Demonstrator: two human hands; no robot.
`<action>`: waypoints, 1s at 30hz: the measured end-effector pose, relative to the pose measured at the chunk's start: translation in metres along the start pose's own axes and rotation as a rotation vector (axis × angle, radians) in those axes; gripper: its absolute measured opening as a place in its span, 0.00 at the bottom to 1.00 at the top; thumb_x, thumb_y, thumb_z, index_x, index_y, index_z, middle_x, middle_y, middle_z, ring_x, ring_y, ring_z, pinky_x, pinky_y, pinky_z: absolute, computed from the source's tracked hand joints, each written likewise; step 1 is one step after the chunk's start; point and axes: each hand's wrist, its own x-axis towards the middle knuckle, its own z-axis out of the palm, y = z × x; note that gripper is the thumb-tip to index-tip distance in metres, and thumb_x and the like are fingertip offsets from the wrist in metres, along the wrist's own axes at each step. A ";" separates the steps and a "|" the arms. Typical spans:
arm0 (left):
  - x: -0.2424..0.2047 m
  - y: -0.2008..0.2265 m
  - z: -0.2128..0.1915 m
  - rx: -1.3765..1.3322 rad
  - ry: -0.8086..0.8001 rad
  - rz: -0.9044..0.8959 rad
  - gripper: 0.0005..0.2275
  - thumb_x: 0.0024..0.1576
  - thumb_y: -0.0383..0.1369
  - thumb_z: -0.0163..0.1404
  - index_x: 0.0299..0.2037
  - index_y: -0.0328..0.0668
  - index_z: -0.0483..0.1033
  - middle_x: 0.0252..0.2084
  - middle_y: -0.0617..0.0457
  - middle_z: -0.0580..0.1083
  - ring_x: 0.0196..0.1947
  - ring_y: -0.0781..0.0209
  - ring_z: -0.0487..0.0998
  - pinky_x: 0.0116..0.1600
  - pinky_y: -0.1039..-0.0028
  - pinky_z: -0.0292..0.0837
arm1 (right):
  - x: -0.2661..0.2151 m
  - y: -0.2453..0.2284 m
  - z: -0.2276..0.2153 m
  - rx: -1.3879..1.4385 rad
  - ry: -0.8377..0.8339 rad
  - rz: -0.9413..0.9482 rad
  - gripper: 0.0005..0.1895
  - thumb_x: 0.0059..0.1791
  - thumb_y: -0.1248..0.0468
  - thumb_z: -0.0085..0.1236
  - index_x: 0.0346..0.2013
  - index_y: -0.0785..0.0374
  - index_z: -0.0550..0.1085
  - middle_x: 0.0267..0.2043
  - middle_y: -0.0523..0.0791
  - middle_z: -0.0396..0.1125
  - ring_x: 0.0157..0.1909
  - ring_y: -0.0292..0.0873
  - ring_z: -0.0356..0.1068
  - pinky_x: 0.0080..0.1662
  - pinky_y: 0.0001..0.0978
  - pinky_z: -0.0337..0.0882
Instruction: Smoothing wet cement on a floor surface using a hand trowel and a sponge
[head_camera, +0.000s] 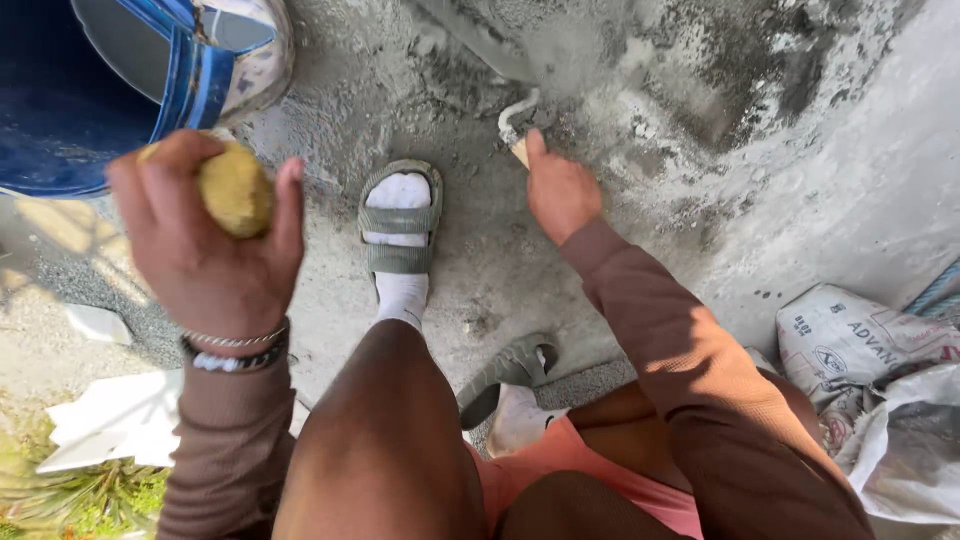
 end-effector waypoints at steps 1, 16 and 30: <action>-0.002 0.002 -0.012 0.256 -0.043 -0.044 0.21 0.66 0.37 0.69 0.53 0.31 0.70 0.46 0.42 0.66 0.39 0.49 0.71 0.43 0.62 0.73 | -0.001 -0.001 -0.008 -0.020 -0.009 0.002 0.12 0.56 0.68 0.45 0.53 0.66 0.59 0.21 0.45 0.64 0.14 0.44 0.61 0.14 0.41 0.64; -0.009 -0.058 -0.017 0.837 0.096 0.139 0.15 0.62 0.35 0.72 0.51 0.45 0.79 0.44 0.53 0.69 0.43 0.55 0.65 0.48 0.68 0.66 | 0.004 0.034 -0.031 0.005 0.050 -0.075 0.24 0.54 0.69 0.54 0.63 0.66 0.60 0.25 0.46 0.67 0.15 0.41 0.62 0.12 0.34 0.63; -0.008 -0.053 -0.014 0.633 0.148 0.115 0.11 0.64 0.31 0.66 0.49 0.37 0.78 0.42 0.47 0.65 0.40 0.50 0.63 0.49 0.64 0.64 | -0.026 0.041 -0.077 -0.204 0.084 -0.290 0.11 0.54 0.64 0.56 0.50 0.59 0.67 0.32 0.46 0.70 0.18 0.42 0.67 0.23 0.36 0.75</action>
